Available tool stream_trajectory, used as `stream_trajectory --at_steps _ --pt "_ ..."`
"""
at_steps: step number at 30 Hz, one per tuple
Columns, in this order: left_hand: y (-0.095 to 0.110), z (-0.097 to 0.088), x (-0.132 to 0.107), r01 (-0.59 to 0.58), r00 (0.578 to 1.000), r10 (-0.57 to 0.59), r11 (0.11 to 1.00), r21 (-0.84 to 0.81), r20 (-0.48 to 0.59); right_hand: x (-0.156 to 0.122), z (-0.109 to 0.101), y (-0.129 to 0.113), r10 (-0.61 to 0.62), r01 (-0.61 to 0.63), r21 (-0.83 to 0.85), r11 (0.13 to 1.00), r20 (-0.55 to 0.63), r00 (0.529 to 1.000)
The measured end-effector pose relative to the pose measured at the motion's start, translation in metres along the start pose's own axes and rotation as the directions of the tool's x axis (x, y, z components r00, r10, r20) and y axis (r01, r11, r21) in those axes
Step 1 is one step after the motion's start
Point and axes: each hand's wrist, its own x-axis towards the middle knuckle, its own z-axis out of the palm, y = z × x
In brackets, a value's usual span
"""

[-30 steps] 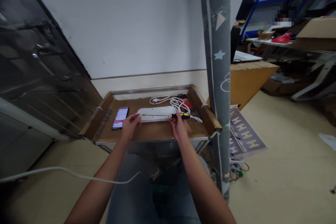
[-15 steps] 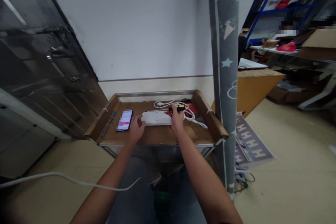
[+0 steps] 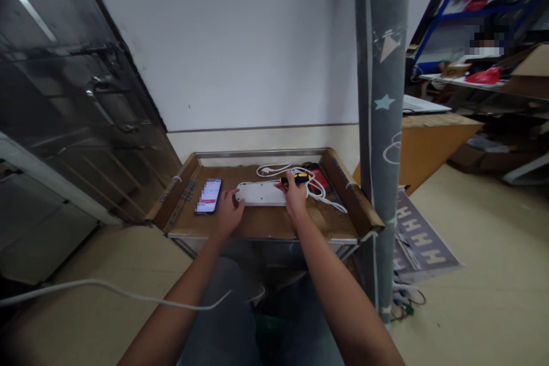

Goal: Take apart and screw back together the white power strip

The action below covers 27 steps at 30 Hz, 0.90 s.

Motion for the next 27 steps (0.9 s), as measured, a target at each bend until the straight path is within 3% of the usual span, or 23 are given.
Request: stream_trajectory --at_steps 18,27 --pt "0.012 -0.002 0.000 -0.040 0.999 0.035 0.987 0.156 0.038 0.000 0.002 0.000 -0.011 0.014 -0.056 0.998 0.054 0.998" --pt "0.013 0.009 0.009 -0.015 0.997 -0.007 0.955 0.297 0.071 0.000 0.001 -0.001 -0.019 0.024 -0.076 0.997 0.065 0.998"
